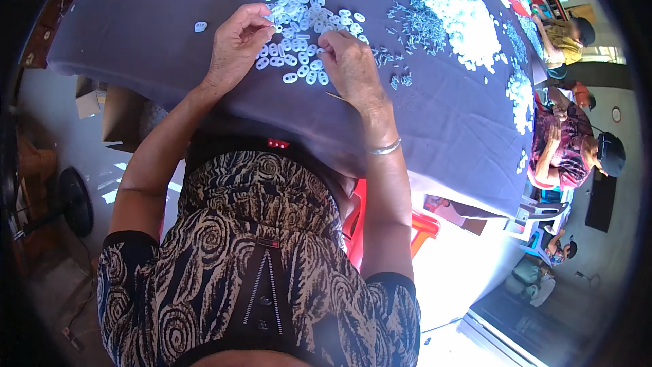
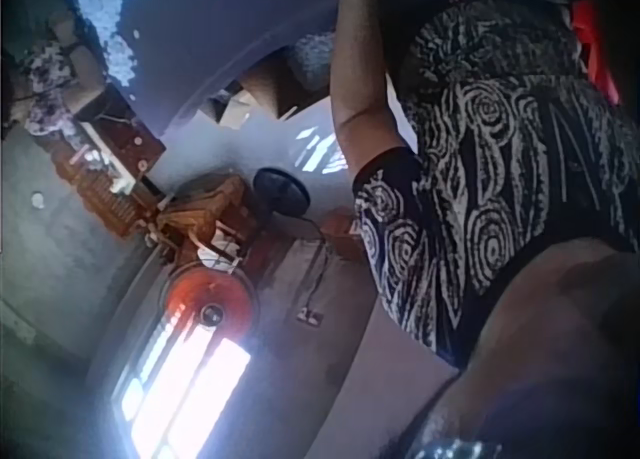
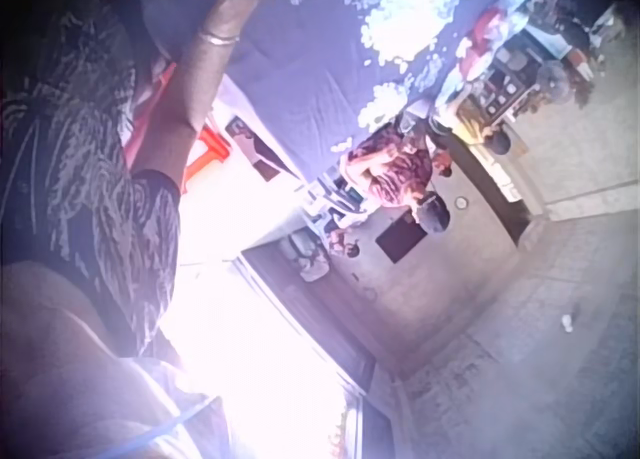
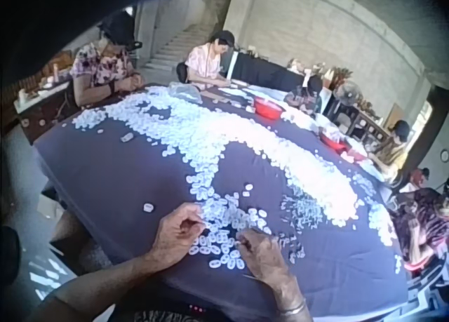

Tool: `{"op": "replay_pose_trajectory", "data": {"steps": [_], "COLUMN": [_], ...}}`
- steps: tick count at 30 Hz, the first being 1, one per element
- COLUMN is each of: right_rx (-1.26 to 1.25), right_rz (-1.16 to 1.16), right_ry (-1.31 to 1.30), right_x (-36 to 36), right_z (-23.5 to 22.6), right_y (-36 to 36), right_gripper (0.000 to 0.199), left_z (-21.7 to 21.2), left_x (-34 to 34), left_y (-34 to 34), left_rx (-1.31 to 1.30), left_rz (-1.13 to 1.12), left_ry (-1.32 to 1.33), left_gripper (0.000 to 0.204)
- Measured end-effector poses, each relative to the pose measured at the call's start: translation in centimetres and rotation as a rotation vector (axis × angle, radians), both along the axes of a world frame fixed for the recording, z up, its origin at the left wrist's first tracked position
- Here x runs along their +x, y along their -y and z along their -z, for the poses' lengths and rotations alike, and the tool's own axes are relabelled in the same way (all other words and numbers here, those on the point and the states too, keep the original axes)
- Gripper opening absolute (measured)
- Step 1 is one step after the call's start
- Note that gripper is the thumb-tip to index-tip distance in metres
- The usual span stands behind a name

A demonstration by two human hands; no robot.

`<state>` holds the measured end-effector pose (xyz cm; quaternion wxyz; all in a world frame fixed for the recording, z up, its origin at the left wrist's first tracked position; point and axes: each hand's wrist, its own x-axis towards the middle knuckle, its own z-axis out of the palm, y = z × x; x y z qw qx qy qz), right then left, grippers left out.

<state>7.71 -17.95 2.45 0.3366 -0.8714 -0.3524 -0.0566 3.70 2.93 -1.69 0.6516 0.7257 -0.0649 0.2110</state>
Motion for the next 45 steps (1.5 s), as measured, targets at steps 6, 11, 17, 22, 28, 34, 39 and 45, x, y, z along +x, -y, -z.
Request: {"op": "replay_pose_trajectory", "data": {"steps": [6, 11, 17, 22, 28, 34, 39, 45], "right_rx": [-0.060, 0.201, 0.514, 0.534, 0.591, 0.584, 0.540, 0.526], "right_rz": [0.008, 0.022, -0.033, -0.025, -0.001, -0.029, -0.042, -0.050], "right_ry": [0.004, -0.205, -0.568, -0.543, -0.545, -0.550, -0.521, -0.492], "right_x": [-0.1, 0.3, -0.8, -1.2, -1.1, -1.4, -1.3, -1.3], "right_z": [0.0, 0.0, -1.5, -1.2, -1.1, -1.3, -1.3, -1.2], "right_y": [0.0, 0.2, -1.0, -1.6, -1.5, -1.7, -1.7, -1.6], "right_gripper": [0.016, 0.011, 0.010, 0.011, 0.011, 0.010, 0.009, 0.010], "left_z": [-0.1, -2.3, -2.7, -2.8, -3.0, -3.0, -2.9, -2.8], "left_x": [-0.2, -1.2, -2.0, -2.1, -2.2, -2.3, -2.2, -2.2], "left_y": [0.0, 1.3, 2.1, 1.9, 2.0, 2.0, 2.0, 2.1], "left_rx": [-0.046, -0.097, -0.087, -0.033, -0.053, -0.052, -0.048, -0.029], "left_rz": [-0.012, 0.122, 0.270, 0.317, 0.362, 0.338, 0.339, 0.345], "left_ry": [0.018, -0.050, -0.102, -0.182, -0.201, -0.179, -0.174, -0.159], "left_gripper": [0.027, 0.027, 0.028, 0.032, 0.032, 0.033, 0.035, 0.036]}}
